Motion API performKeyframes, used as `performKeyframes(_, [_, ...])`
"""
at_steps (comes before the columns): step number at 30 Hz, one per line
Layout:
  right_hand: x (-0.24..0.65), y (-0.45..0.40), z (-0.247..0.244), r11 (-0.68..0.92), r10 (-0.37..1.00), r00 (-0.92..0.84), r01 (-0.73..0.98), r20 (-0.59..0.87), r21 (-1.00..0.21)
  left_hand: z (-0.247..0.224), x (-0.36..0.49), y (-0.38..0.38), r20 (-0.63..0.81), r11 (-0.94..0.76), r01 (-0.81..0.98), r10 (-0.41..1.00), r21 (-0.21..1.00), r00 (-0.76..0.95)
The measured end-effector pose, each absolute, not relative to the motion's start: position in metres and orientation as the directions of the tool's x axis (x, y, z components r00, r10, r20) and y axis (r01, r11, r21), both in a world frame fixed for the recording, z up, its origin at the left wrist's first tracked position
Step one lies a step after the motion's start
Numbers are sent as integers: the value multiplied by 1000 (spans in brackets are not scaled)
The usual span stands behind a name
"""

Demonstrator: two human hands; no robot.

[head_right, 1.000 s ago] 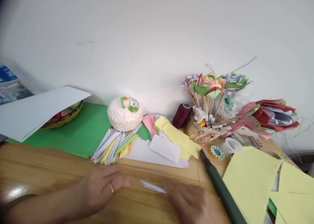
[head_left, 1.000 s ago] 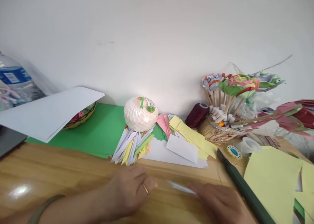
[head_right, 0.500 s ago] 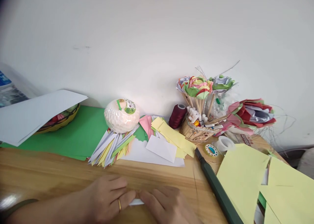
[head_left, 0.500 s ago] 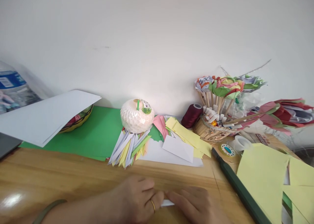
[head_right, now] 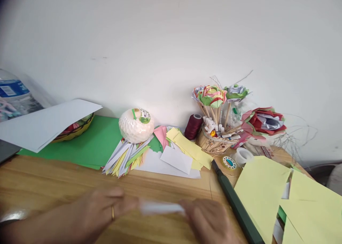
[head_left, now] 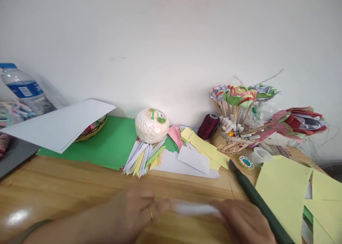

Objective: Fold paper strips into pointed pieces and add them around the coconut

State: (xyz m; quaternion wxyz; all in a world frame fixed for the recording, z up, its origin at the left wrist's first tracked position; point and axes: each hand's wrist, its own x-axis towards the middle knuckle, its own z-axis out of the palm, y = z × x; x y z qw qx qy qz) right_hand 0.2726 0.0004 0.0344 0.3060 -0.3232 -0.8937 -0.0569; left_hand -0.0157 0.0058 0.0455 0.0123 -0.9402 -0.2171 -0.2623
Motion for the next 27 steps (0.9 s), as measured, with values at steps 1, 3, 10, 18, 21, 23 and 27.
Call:
performKeyframes(1, [273,2,33,750,552,-530,653,644,-106,46,-22,7,535,-878,461,453,129,713])
performKeyframes(3, [270,4,31,763,541,-522,634,660,-124,48,-29,9,623,-834,537,489,127,611])
performKeyframes(10, [239,-4,33,890,424,-713,442,558,-111,38,-16,-4,603,-888,459,381,28,701])
performKeyframes(18, [248,2,29,852,496,-662,495,562,-170,22,-51,1,683,-607,763,461,-222,566])
performKeyframes(21, [246,5,25,851,506,-664,490,552,-190,25,-58,10,612,-385,847,586,-366,531])
performKeyframes(23, [245,4,23,853,507,-673,483,538,-199,27,-57,11,594,-303,857,622,-418,510])
performKeyframes(27, [249,10,18,778,601,-607,595,520,-205,29,-51,7,643,-439,793,471,-423,604])
